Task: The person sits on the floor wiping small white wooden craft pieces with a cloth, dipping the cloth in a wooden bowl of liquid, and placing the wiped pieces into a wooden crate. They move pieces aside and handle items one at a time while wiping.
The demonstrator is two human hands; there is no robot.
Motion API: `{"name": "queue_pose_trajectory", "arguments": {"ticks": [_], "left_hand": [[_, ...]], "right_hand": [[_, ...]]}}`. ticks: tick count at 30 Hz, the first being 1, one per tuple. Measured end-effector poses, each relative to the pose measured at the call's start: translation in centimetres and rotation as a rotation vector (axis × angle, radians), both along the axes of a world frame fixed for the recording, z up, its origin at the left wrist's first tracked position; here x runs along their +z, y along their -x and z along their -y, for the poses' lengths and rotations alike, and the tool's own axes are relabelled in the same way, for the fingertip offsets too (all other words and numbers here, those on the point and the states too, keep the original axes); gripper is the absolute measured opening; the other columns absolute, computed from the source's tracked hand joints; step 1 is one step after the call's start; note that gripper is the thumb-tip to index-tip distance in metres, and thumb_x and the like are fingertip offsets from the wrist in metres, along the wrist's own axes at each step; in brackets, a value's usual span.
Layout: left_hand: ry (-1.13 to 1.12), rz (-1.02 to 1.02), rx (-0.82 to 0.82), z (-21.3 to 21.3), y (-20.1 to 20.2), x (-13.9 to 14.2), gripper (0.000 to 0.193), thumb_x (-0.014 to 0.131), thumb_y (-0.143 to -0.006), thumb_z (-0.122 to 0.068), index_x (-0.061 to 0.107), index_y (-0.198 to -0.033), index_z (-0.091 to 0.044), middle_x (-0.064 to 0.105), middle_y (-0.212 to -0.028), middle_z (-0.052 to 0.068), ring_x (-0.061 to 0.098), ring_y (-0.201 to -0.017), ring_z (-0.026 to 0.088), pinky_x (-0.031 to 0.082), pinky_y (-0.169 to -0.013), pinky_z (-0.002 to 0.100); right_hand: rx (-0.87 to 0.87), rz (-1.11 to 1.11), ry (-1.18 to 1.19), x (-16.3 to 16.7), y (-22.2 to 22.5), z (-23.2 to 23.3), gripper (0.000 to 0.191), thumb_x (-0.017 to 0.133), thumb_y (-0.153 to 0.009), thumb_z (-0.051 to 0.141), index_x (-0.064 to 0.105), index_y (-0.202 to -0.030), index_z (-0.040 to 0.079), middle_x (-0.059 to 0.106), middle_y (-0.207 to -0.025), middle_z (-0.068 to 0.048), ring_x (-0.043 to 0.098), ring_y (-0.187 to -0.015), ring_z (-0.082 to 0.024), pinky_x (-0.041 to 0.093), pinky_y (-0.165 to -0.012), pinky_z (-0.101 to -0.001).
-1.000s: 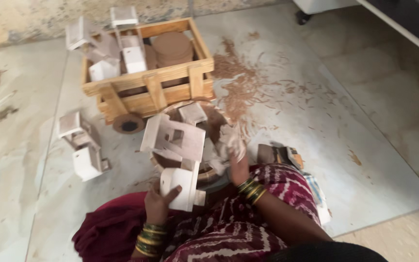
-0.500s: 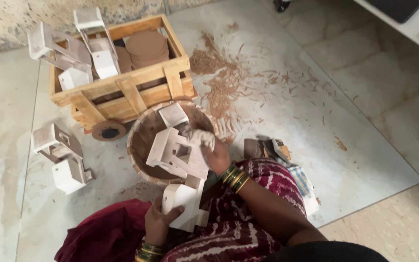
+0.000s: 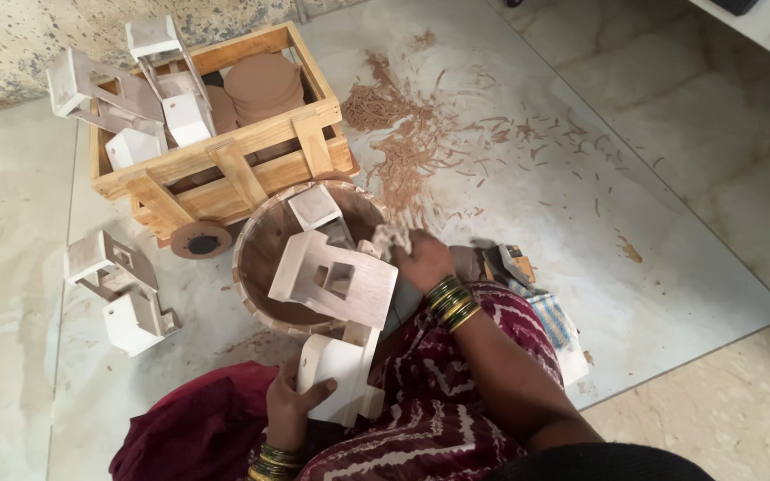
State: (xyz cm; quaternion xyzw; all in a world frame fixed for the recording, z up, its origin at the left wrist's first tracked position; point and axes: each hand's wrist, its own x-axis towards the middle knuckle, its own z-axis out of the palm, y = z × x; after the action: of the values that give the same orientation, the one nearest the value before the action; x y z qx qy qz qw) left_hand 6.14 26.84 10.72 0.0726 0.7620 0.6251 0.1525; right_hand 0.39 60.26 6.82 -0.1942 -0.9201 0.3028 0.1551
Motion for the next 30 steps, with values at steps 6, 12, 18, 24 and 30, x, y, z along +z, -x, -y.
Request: {"name": "queue_pose_trajectory", "arguments": {"ticks": [6,12,18,24,30], "left_hand": [[-0.141,0.050,0.035,1.1,-0.2,-1.0,0.064,0.082,-0.068,-0.019,0.066,-0.125,0.005,0.078,-0.103,0.017,0.073,-0.086,0.022,0.059,-0.078,0.035],[-0.204,0.039,0.137,0.4,-0.4,-0.4,0.062,0.081,-0.069,-0.019,0.067,-0.124,0.007,0.077,-0.101,0.017,0.072,-0.084,0.021,0.059,-0.077,0.035],[-0.194,-0.017,0.137,0.3,-0.5,1.0,0.063,0.080,-0.070,-0.020,0.067,-0.127,0.005,0.078,-0.103,0.015,0.073,-0.086,0.020,0.059,-0.079,0.034],[0.018,-0.200,0.098,-0.3,-0.6,3.2,0.075,0.087,-0.067,-0.030,0.062,-0.130,0.000,0.078,-0.103,0.016,0.075,-0.088,0.023,0.060,-0.078,0.036],[0.361,-0.257,0.072,-0.8,-1.2,4.2,0.083,0.087,-0.068,-0.037,0.056,-0.138,-0.006,0.077,-0.100,0.018,0.077,-0.088,0.025,0.060,-0.078,0.036]], "right_hand": [[0.043,-0.099,0.944,-1.4,0.1,1.6,0.078,0.045,-0.099,0.061,0.049,-0.150,0.002,0.051,-0.149,-0.021,0.051,-0.133,-0.025,0.037,-0.110,-0.0375],[0.447,-0.037,1.366,-6.1,-3.1,9.6,0.075,0.022,-0.108,0.053,0.034,-0.156,-0.003,0.050,-0.154,-0.025,0.051,-0.141,-0.031,0.039,-0.119,-0.0398],[0.481,0.156,1.297,-5.1,-3.8,9.9,0.071,0.028,-0.102,0.051,0.025,-0.158,0.007,0.049,-0.152,-0.023,0.055,-0.135,-0.031,0.044,-0.114,-0.0440],[0.437,-0.174,1.746,-3.7,-3.1,6.8,0.079,0.042,-0.105,0.057,0.032,-0.158,-0.001,0.050,-0.147,-0.022,0.053,-0.133,-0.034,0.039,-0.115,-0.0494],[0.514,0.104,1.157,-9.6,-2.6,7.2,0.066,0.063,-0.098,0.042,0.060,-0.136,-0.012,0.067,-0.133,-0.026,0.061,-0.128,-0.033,0.041,-0.115,-0.0461]]}}
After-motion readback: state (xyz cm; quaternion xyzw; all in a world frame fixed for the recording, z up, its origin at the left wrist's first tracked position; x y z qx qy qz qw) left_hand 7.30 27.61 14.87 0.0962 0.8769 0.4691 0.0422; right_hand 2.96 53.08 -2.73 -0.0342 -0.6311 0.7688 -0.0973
